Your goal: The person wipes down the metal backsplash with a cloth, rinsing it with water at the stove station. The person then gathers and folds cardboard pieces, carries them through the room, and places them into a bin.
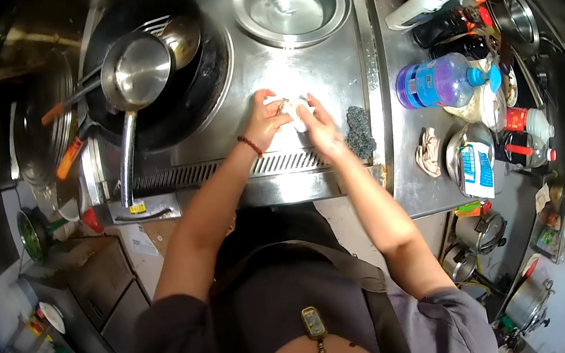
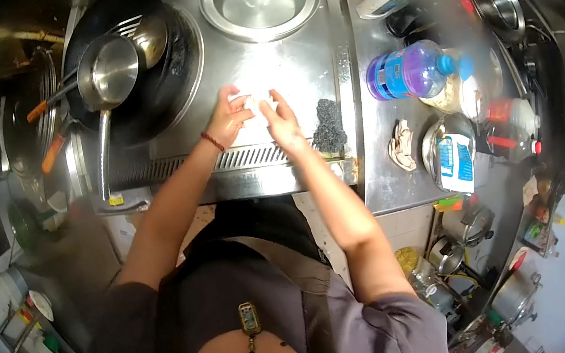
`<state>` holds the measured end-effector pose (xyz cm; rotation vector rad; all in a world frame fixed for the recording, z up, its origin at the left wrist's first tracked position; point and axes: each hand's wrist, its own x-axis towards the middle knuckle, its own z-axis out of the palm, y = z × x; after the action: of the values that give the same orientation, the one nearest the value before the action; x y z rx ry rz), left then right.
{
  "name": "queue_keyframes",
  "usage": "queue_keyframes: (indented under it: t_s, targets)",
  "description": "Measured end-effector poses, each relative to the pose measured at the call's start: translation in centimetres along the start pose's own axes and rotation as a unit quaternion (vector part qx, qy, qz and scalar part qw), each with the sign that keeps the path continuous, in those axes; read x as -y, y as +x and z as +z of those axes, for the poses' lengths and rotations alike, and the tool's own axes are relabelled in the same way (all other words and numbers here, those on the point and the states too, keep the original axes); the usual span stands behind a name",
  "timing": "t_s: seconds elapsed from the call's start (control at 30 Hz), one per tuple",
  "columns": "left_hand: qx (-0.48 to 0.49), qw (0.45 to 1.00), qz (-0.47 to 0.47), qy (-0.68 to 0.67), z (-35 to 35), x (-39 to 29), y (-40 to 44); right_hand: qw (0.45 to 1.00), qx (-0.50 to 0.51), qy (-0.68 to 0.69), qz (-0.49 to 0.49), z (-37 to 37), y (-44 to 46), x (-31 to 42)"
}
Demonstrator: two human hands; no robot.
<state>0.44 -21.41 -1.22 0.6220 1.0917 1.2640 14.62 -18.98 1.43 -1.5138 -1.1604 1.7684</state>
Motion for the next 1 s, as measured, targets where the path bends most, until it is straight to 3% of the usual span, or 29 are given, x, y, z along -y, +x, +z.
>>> queue_keyframes:
  t_s: [0.03,0.07,0.1,0.17,0.2,0.23,0.27,0.3,0.37,0.4,0.43,0.47,0.5,0.57,0.63,0.7,0.73,0.77,0.8,0.87,0.93,1.0]
  targets:
    - [-0.048,0.990,-0.030,-0.132,0.5,-0.5,0.0,0.976,0.044,0.215,0.001,2.0,2.6,-2.0]
    - [-0.069,0.986,-0.032,-0.149,0.4,-0.2,0.4,0.979,0.005,0.199,-0.039,4.4,2.2,-0.4]
    - [-0.101,0.945,-0.065,-0.303,0.6,-0.8,0.4,0.994,-0.022,0.068,-0.080,5.5,2.7,-0.6]
    - [-0.050,0.891,-0.159,-0.423,0.4,-2.3,-0.8,0.927,-0.081,-0.207,-0.303,7.1,2.5,-1.3]
    - [-0.046,0.892,-0.166,-0.419,-0.4,-2.5,-0.7,0.928,-0.088,-0.204,-0.299,6.6,2.1,0.0]
    - [0.060,0.993,0.056,-0.081,-1.6,-2.7,-0.6,0.861,0.015,-0.338,-0.380,5.2,1.6,1.3]
    - [0.155,0.913,0.264,0.271,-3.1,-2.7,-0.9,0.762,0.126,-0.457,-0.441,4.1,0.5,2.8]
    - [0.151,0.917,0.252,0.270,-4.9,-2.2,-0.5,0.768,0.134,-0.453,-0.434,3.1,-0.1,4.4]
    - [0.280,0.941,0.080,0.171,-7.9,-1.1,2.1,0.538,0.296,-0.584,-0.531,1.7,1.5,6.7]
    - [0.312,0.939,-0.008,0.145,-8.7,-0.7,3.2,0.565,0.302,-0.542,-0.544,1.9,3.4,6.2]
    - [0.283,0.942,-0.049,0.176,-7.7,-1.8,3.3,0.589,0.304,-0.501,-0.556,2.0,5.3,6.0]
    - [0.254,0.941,-0.093,0.205,-6.7,-3.0,3.3,0.582,0.343,-0.411,-0.612,2.5,6.1,7.2]
    - [0.226,0.937,-0.136,0.230,-5.6,-4.0,3.4,0.580,0.346,-0.410,-0.613,3.1,5.9,8.1]
    - [0.198,0.899,-0.136,0.367,-3.8,-5.4,3.0,0.556,0.337,-0.611,-0.452,4.1,5.1,8.9]
    - [0.192,0.867,-0.142,0.438,-1.9,-6.6,2.1,0.583,0.328,-0.585,-0.459,3.7,6.2,6.6]
    - [0.163,0.750,-0.111,0.631,-0.8,-6.0,2.4,0.630,0.308,-0.561,-0.440,3.1,7.7,2.9]
    - [0.086,0.807,-0.216,0.543,1.2,-7.8,1.0,0.618,0.256,-0.565,-0.482,2.7,7.8,1.0]
    - [0.082,0.807,-0.215,0.544,0.3,-5.4,1.4,0.646,0.305,-0.602,-0.355,2.7,7.5,1.1]
    - [0.087,0.835,-0.200,0.505,-1.3,-0.9,1.6,0.646,0.299,-0.599,-0.366,2.3,7.0,0.9]
    - [0.085,0.862,-0.184,0.466,-1.2,0.4,1.4,0.643,0.297,-0.595,-0.381,1.9,6.3,1.0]
    - [0.042,0.850,-0.207,0.483,-0.3,0.8,1.3,0.667,0.313,-0.634,-0.233,2.0,6.2,1.5]
    - [0.019,0.839,-0.176,0.514,0.0,1.8,1.6,0.667,0.301,-0.644,-0.222,1.8,6.2,2.0]
